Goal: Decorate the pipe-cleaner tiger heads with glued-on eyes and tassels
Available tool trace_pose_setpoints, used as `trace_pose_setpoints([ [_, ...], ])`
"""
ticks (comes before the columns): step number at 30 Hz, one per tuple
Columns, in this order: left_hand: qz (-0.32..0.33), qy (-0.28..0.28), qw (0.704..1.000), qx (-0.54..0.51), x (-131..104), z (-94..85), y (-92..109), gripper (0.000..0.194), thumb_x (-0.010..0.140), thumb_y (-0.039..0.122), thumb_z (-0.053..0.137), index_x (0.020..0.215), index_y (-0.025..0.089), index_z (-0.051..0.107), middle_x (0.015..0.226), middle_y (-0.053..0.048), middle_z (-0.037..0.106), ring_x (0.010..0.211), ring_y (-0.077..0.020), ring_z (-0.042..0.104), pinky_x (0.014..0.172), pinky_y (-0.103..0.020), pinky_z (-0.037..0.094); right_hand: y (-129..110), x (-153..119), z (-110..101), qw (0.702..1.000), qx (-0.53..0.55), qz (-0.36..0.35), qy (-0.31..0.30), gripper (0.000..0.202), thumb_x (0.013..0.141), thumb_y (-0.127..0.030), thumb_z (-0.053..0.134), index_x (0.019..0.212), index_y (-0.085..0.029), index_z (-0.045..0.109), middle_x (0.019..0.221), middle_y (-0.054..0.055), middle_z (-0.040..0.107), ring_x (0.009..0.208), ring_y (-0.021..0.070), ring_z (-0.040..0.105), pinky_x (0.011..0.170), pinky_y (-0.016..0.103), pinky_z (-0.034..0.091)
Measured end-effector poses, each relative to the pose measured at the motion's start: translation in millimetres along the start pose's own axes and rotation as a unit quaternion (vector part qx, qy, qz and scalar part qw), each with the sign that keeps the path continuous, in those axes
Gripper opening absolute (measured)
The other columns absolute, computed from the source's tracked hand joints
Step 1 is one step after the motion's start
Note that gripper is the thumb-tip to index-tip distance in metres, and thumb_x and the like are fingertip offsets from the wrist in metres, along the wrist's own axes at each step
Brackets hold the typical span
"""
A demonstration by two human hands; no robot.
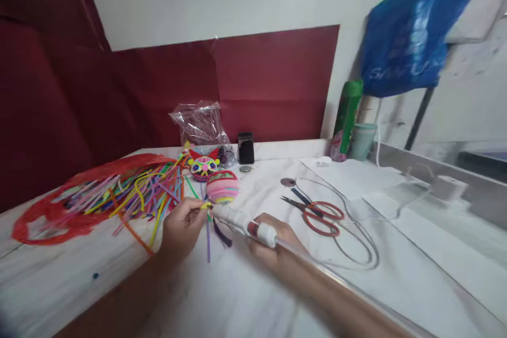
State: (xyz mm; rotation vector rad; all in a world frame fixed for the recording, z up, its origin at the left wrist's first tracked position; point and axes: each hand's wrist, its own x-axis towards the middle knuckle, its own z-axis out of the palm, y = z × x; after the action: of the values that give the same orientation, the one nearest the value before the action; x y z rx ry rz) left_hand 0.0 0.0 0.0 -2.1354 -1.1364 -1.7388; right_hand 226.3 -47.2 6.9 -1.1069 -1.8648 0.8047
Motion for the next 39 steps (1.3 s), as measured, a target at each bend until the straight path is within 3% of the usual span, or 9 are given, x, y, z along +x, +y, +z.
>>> trace_pose_setpoints([
  [10,-0.076,-0.003,0.997,-0.027,-1,-1.6,1,0.004,0.078,0.020,0.059,0.075,0.019,0.062,0.067,0.002,0.063,0.062,-0.0112,0.059,0.059,-0.020,0.048,-8,1,-4,0.999,-0.047,0.011,0.018,0.021,0.080,-0.034,0.050,0.066,-0.021,0.042,0.061,-0.004,0.044,0.058,0.0120,0.041,0.053,0.024,0.032],
  [14,-0.135,-0.015,0.987,-0.091,-2,0.7,-3,0.004,0.077,0.021,0.061,0.078,0.019,0.064,0.072,0.000,0.065,0.067,-0.0125,0.062,0.062,-0.022,0.050,-9,1,-4,0.998,-0.059,0.001,0.016,0.020,0.082,-0.035,0.048,0.068,-0.021,0.044,0.062,-0.003,0.046,0.057,0.0128,0.043,0.053,0.024,0.034],
  [17,-0.174,-0.022,0.972,-0.156,-1,2.3,-6,0.006,0.075,0.020,0.061,0.079,0.018,0.064,0.076,0.000,0.064,0.064,-0.0117,0.061,0.060,-0.022,0.052,1,7,-6,0.990,-0.124,-0.028,0.060,0.017,0.084,-0.032,0.046,0.071,-0.021,0.046,0.067,-0.001,0.050,0.062,0.0144,0.048,0.056,0.025,0.037],
  [21,-0.195,-0.046,0.958,-0.205,2,1.8,-7,0.010,0.072,0.015,0.060,0.080,0.019,0.065,0.077,0.000,0.063,0.067,-0.0121,0.062,0.062,-0.023,0.052,27,24,-15,0.940,-0.326,-0.047,0.088,0.006,0.080,-0.017,0.047,0.078,-0.018,0.052,0.080,0.006,0.057,0.076,0.0202,0.053,0.064,0.029,0.040],
  [24,-0.183,-0.067,0.957,-0.214,4,0.2,-6,0.011,0.070,0.014,0.062,0.079,0.018,0.066,0.080,-0.001,0.064,0.072,-0.0134,0.063,0.065,-0.023,0.052,44,33,-23,0.881,-0.468,-0.032,0.057,0.016,0.074,-0.007,0.049,0.086,-0.013,0.057,0.090,0.013,0.060,0.091,0.0274,0.052,0.075,0.034,0.040],
  [29,-0.127,-0.097,0.960,-0.229,5,-1.6,-7,0.008,0.073,0.016,0.063,0.079,0.019,0.069,0.082,-0.004,0.066,0.078,-0.0151,0.064,0.070,-0.025,0.052,57,37,-30,0.837,-0.546,0.014,0.007,0.015,0.074,-0.007,0.053,0.086,-0.011,0.062,0.093,0.016,0.064,0.093,0.0298,0.054,0.081,0.036,0.039],
  [34,-0.072,-0.115,0.968,-0.212,7,-4.4,-6,0.010,0.076,0.016,0.061,0.080,0.019,0.070,0.082,-0.005,0.068,0.079,-0.0161,0.065,0.072,-0.026,0.053,58,35,-44,0.870,-0.490,0.039,-0.044,0.019,0.070,-0.011,0.057,0.086,-0.014,0.066,0.094,0.014,0.067,0.095,0.0300,0.056,0.080,0.037,0.041],
  [36,-0.057,-0.120,0.970,-0.206,8,-6.1,-4,0.012,0.077,0.015,0.059,0.081,0.019,0.070,0.082,-0.005,0.069,0.079,-0.0163,0.065,0.071,-0.026,0.053,49,34,-46,0.911,-0.411,0.012,-0.022,0.024,0.070,-0.012,0.056,0.091,-0.016,0.067,0.100,0.012,0.067,0.099,0.0292,0.055,0.083,0.038,0.041],
  [39,-0.004,-0.137,0.969,-0.203,9,-7.8,1,0.014,0.078,0.011,0.057,0.080,0.019,0.069,0.080,-0.004,0.068,0.078,-0.0159,0.065,0.071,-0.027,0.053,24,36,-34,0.984,-0.173,-0.008,0.028,0.020,0.079,-0.020,0.051,0.093,-0.017,0.066,0.099,0.009,0.068,0.091,0.0216,0.059,0.080,0.033,0.044],
])
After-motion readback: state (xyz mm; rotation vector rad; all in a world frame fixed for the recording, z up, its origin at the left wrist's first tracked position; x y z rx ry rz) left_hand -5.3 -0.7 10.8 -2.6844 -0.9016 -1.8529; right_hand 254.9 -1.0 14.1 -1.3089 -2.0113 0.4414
